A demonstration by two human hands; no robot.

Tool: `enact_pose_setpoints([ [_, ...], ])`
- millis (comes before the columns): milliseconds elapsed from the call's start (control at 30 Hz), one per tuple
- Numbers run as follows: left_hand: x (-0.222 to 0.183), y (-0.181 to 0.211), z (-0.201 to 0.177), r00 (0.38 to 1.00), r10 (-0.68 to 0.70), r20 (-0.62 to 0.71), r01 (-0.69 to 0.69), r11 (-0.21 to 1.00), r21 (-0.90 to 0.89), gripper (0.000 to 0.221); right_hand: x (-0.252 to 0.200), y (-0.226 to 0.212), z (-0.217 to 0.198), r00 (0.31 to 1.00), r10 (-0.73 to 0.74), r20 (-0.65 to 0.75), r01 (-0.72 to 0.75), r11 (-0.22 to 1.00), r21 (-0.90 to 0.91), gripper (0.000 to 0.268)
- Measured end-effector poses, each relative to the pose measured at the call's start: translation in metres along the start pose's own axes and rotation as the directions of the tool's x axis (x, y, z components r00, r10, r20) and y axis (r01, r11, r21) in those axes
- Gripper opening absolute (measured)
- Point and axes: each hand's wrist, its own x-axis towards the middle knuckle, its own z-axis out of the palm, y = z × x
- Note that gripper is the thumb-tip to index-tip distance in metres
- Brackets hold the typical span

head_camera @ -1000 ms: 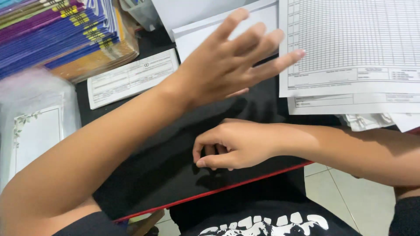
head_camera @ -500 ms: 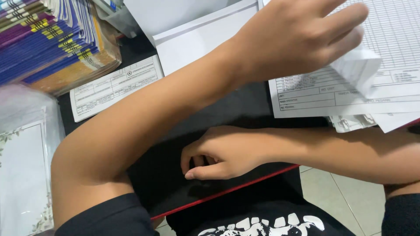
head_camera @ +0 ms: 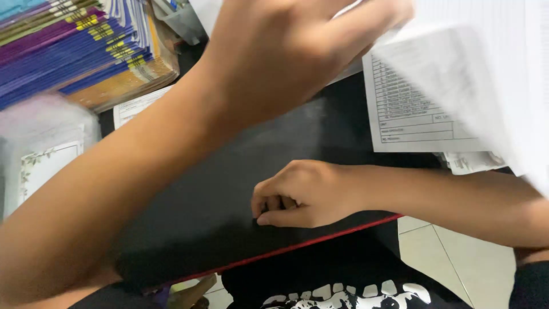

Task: Folding printed documents and stacking them neatly

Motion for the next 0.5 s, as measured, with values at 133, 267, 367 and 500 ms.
enact_pose_setpoints([
  [133, -0.022, 0.027, -0.080, 0.977, -0.082, 0.196, 0.109, 0.985, -0.131, 0.020, -0.004, -0.002, 0.006, 0.992, -0.120, 0.045, 0.125, 0.981, -0.150, 0.018],
  [267, -0.045, 0.061, -0.141, 0.881, -0.316, 0.353, 0.381, 0.915, -0.133, 0.021, -0.019, 0.008, 0.020, 0.966, -0.225, -0.129, 0.095, 0.771, -0.630, 0.026],
  [367, -0.066, 0.086, -0.171, 0.747, -0.502, 0.436, 0.605, 0.785, -0.133, 0.029, -0.037, 0.015, 0.024, 0.964, -0.196, -0.182, -0.022, 0.617, -0.786, 0.043],
  [500, -0.091, 0.105, -0.198, 0.561, -0.596, 0.575, 0.814, 0.523, -0.253, 0.036, -0.033, -0.029, 0.004, 0.548, 0.799, -0.246, -0.572, 0.144, -0.808, 0.038],
])
